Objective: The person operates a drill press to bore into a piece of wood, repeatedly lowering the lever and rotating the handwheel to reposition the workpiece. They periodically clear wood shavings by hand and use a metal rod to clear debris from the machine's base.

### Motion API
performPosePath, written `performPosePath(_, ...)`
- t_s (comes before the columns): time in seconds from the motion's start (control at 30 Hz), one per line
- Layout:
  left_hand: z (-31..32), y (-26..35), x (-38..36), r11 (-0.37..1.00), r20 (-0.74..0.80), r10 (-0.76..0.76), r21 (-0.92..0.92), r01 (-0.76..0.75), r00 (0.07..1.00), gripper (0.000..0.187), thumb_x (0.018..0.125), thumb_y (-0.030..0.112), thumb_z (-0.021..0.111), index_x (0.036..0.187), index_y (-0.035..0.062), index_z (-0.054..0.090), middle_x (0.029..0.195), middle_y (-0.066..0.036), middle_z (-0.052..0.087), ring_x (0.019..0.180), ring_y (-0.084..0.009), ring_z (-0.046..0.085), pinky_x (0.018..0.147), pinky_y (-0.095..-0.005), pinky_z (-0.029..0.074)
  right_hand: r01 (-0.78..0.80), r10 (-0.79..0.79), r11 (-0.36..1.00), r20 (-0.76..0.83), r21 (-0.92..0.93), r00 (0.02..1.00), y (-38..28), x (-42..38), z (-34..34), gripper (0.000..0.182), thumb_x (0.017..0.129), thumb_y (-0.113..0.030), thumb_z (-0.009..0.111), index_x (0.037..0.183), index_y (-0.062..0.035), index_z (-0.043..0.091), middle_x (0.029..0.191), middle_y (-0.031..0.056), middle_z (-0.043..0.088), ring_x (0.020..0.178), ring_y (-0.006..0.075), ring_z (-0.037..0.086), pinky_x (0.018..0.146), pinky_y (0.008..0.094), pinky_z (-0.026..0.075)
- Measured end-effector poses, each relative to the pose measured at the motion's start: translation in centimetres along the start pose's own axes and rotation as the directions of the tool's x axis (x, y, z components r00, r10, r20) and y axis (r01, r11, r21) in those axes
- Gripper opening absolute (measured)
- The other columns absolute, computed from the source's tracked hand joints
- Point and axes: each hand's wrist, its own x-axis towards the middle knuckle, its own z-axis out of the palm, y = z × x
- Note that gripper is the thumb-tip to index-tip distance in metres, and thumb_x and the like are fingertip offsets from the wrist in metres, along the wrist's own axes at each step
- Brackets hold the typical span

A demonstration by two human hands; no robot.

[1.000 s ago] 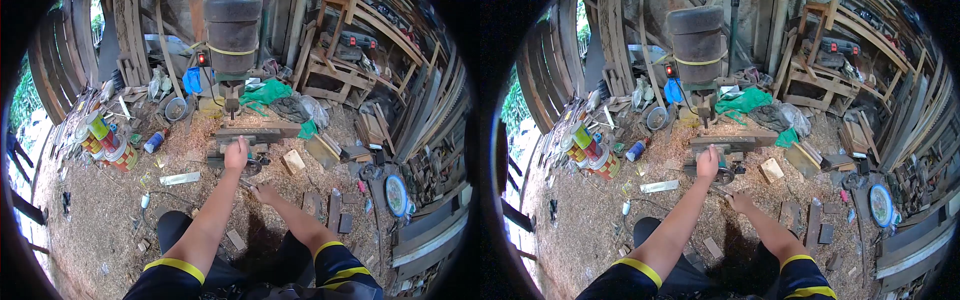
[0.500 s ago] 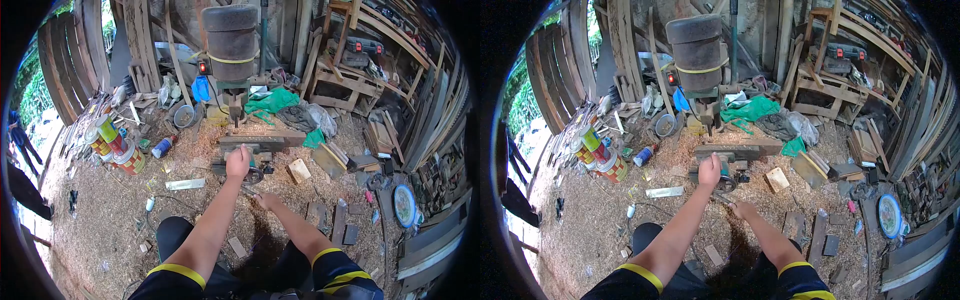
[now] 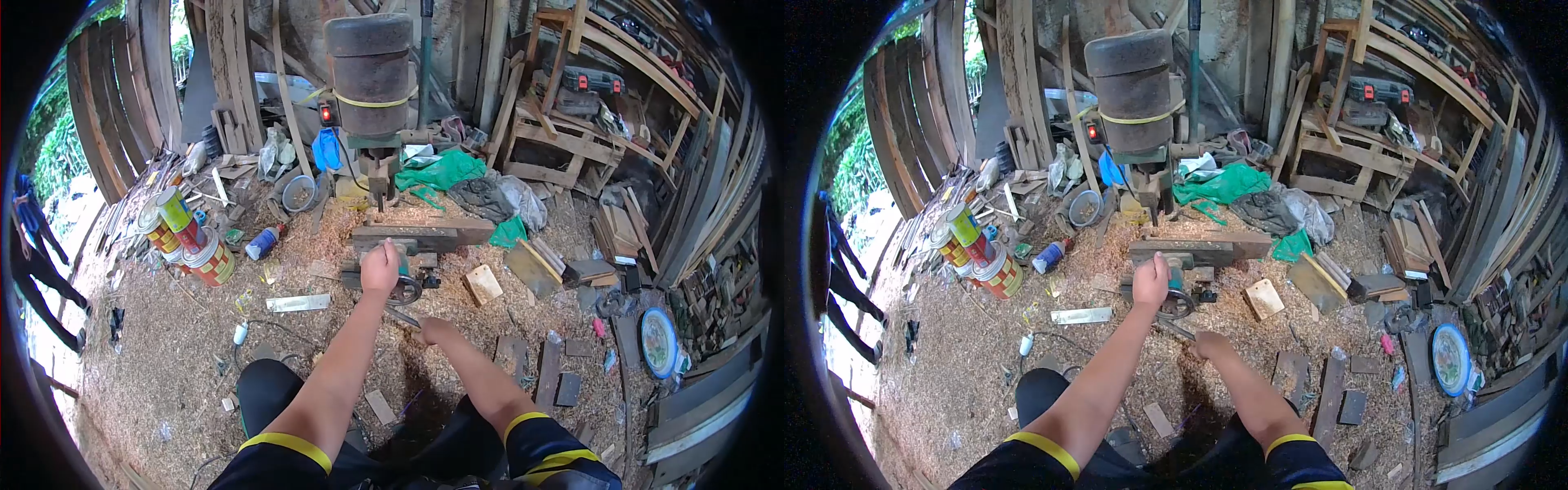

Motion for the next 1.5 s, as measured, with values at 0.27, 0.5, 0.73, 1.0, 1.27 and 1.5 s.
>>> performPosePath(0.27,-0.3,0.0,0.2,1.0,0.0,-0.013,-0.014,0.013,1.0,0.063,0.109,0.036,0.039,0.064,0.0014,0.066,0.068,-0.02,0.066,0.069,-0.0409,0.066,0.071,-0.0498,0.052,-0.066,0.065,0.997,0.015,0.045,0.998,0.5,0.0,-0.6,0.057,0.091,-0.055,0.067,0.118,-0.0044,0.068,0.123,0.019,0.07,0.114,0.0359,0.068,0.096,0.048,0.053)
performPosePath(0.5,-0.6,0.1,-0.1,0.999,0.017,0.003,-0.046,-0.002,1.0,0.064,0.111,0.034,0.034,0.063,-0.0006,0.06,0.062,-0.016,0.061,0.064,-0.0361,0.063,0.069,-0.0449,0.05,-0.087,0.083,0.996,0.124,0.034,0.989,1.5,1.8,0.9,0.054,0.09,-0.054,0.067,0.122,-0.0109,0.068,0.122,0.0175,0.072,0.116,0.0369,0.067,0.099,0.0476,0.052)
performPosePath(0.73,-0.7,0.5,0.1,0.98,-0.008,-0.186,-0.073,0.185,0.982,0.07,0.111,0.04,0.031,0.062,0.0019,0.064,0.063,-0.022,0.063,0.067,-0.0428,0.066,0.071,-0.0504,0.051,-0.2,0.209,0.968,-0.046,0.154,0.977,2.2,-2.3,-8.1,0.045,0.092,-0.037,0.064,0.125,-0.0072,0.068,0.12,0.0219,0.071,0.115,0.0366,0.068,0.098,0.0459,0.052)
performPosePath(1.0,-1.5,1.4,0.1,0.999,0.112,-0.035,-0.011,0.037,0.993,0.067,0.111,0.034,0.029,0.063,0.0004,0.062,0.06,-0.021,0.061,0.063,-0.0439,0.063,0.065,-0.0528,0.05,0.678,0.247,0.532,-0.858,0.508,0.45,-2.8,-0.5,-28.9,0.039,0.104,-0.037,0.061,0.12,-0.0011,0.064,0.11,0.0126,0.072,0.104,0.0233,0.069,0.092,0.0356,0.052)
performPosePath(1.27,-1.3,1.2,0.1,0.992,0.066,-0.093,0.095,0.086,0.994,0.06,0.109,0.03,0.032,0.069,0.0026,0.067,0.067,-0.023,0.065,0.068,-0.0456,0.066,0.064,-0.0553,0.051,0.827,0.331,0.262,-0.851,0.498,0.407,-14.4,2.2,-66.1,0.06,0.099,-0.062,0.056,0.105,-0.0032,0.063,0.094,0.0098,0.06,0.087,0.021,0.058,0.08,0.0351,0.046)
performPosePath(1.5,-0.2,-1.4,-1.8,0.991,0.017,-0.026,0.135,0.023,1.0,0.058,0.108,0.035,0.035,0.069,0.0055,0.068,0.068,-0.02,0.067,0.068,-0.044,0.066,0.067,-0.0516,0.054,0.777,0.008,0.123,-0.784,0.617,0.621,-16.0,4.1,-71.1,0.039,0.099,-0.037,0.05,0.067,-0.0137,0.049,0.056,0.0033,0.05,0.045,0.0204,0.046,0.046,0.0376,0.038)
